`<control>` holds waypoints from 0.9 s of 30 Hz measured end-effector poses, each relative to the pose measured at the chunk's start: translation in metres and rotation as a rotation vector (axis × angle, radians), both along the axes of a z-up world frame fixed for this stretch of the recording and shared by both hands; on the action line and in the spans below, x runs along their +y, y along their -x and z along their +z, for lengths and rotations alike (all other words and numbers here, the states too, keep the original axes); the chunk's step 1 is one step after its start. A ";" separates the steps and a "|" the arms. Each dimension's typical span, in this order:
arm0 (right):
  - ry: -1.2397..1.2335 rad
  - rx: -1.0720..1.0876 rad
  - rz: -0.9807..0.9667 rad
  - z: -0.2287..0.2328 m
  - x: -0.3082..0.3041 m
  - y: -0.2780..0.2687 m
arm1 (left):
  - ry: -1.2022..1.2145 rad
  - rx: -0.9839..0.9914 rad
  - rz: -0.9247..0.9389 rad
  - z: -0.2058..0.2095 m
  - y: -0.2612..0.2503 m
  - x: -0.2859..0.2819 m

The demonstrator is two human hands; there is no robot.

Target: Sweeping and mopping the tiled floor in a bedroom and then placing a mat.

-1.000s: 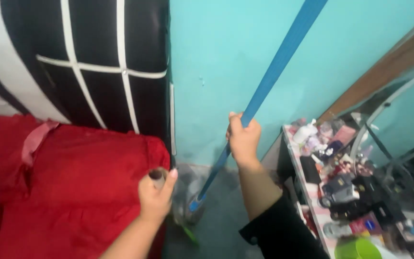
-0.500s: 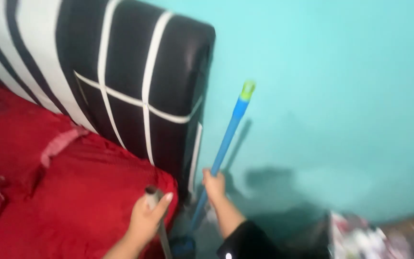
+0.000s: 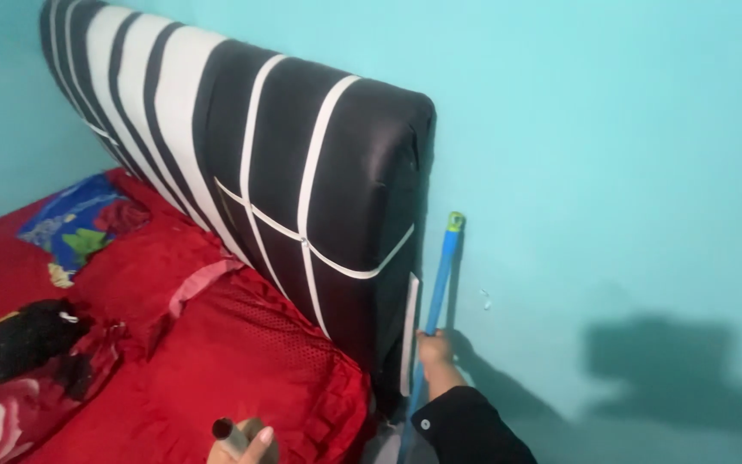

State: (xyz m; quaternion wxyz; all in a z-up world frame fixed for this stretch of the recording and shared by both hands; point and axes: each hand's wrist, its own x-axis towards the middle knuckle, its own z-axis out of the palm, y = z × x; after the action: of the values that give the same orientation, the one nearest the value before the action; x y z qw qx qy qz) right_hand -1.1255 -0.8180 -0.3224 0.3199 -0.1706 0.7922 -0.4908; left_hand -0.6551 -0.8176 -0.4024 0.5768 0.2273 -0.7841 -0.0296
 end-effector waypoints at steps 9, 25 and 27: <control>0.036 0.492 -0.216 0.048 0.032 -0.027 | -0.946 0.405 -0.501 0.018 -0.029 0.042; 0.708 -0.488 1.622 0.270 0.191 -0.291 | -0.236 0.631 1.615 0.243 0.129 0.193; 0.705 -0.532 1.684 0.255 0.216 -0.326 | 0.224 0.443 2.231 0.314 0.128 0.193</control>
State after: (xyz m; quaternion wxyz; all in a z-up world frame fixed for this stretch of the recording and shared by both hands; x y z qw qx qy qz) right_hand -0.7993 -0.6024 -0.0675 0.6686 -0.6548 0.1164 -0.3327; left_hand -0.7831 -0.6250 -0.0887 0.4241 0.7341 -0.0243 0.5297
